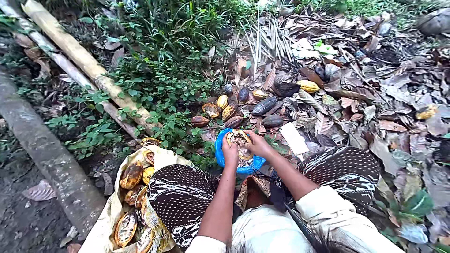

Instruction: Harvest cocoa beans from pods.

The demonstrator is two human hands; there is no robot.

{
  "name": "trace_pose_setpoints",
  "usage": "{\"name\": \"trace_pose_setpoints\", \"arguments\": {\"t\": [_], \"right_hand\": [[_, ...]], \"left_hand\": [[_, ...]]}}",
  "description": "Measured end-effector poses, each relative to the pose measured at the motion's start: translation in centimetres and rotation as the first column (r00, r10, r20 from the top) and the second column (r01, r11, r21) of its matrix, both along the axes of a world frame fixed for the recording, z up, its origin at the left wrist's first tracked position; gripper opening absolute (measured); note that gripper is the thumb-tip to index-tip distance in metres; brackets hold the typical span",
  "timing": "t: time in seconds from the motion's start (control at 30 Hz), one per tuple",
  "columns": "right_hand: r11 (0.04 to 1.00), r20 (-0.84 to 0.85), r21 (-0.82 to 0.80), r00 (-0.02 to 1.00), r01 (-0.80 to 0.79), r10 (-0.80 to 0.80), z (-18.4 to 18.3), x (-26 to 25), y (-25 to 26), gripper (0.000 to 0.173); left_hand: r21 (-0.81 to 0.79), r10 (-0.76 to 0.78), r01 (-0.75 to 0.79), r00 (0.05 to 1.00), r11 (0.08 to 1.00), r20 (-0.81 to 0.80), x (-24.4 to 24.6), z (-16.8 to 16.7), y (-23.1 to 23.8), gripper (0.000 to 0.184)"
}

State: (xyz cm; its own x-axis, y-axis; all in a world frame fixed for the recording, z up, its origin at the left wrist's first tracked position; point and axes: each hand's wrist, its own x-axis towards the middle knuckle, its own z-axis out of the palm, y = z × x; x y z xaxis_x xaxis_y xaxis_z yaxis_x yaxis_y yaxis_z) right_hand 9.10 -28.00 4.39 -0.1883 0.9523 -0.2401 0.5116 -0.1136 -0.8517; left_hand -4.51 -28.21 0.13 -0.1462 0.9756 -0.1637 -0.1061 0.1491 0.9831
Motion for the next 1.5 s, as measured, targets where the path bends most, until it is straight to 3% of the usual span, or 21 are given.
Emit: {"name": "trace_pose_setpoints", "arguments": {"t": [0.2,0.3,0.4,0.5,0.63,0.77,0.9,1.1,1.33,1.4,1.5], "right_hand": [[0.993,0.169,0.087,0.981,0.081,-0.095,-1.1,-2.1,-0.4,0.057],[0.988,0.268,0.097,0.952,0.123,-0.145,-2.4,-3.0,0.4,0.047],[0.993,0.324,-0.01,0.94,0.113,-0.104,-4.2,-2.9,1.6,0.041],[0.983,0.185,-0.174,0.982,0.058,-0.025,-5.7,-1.6,2.7,0.041],[0.971,-0.084,-0.231,0.993,0.065,-0.086,-6.5,-0.6,3.2,0.043],[0.967,-0.036,-0.15,0.976,0.207,-0.215,-7.0,-0.9,3.7,0.044],[0.962,-0.009,-0.118,0.969,0.246,-0.248,-6.3,-1.2,3.7,0.046],[0.938,-0.109,-0.094,0.933,0.333,-0.342,-6.3,-1.9,3.5,0.047],[0.868,-0.014,-0.216,0.887,0.448,-0.462,-6.6,-2.8,3.3,0.059],[0.893,-0.091,-0.264,0.913,0.364,-0.399,-6.7,-2.2,3.4,0.057],[0.911,-0.302,-0.358,0.898,0.205,-0.32,-5.5,-0.8,3.6,0.042]], "left_hand": [[-0.017,0.072,-0.074,0.992,0.997,-0.103,0.2,-0.3,0.3,0.06],[-0.067,0.089,-0.109,0.964,0.992,-0.249,1.0,-0.6,0.4,0.061],[-0.17,-0.016,-0.06,0.911,0.984,-0.411,1.3,-1.4,0.9,0.055],[-0.211,-0.066,-0.013,0.93,0.977,-0.362,0.7,-3.8,1.6,0.055],[-0.179,-0.1,0.082,0.991,0.98,-0.092,-0.3,-4.5,2.4,0.065],[-0.101,-0.154,0.154,0.988,0.983,0.013,-0.1,-4.0,2.5,0.062],[-0.064,-0.172,0.167,0.981,0.984,-0.085,-0.1,-3.8,2.3,0.061],[0.002,-0.146,0.152,0.954,0.988,-0.263,0.3,-3.5,1.9,0.055],[0.027,-0.178,0.214,0.873,0.977,-0.454,1.0,-2.4,1.6,0.056],[0.003,-0.188,0.201,0.92,0.98,-0.345,0.4,-2.7,1.9,0.06],[-0.111,-0.072,0.071,0.997,0.991,-0.004,-0.8,-3.5,2.5,0.066]]}}
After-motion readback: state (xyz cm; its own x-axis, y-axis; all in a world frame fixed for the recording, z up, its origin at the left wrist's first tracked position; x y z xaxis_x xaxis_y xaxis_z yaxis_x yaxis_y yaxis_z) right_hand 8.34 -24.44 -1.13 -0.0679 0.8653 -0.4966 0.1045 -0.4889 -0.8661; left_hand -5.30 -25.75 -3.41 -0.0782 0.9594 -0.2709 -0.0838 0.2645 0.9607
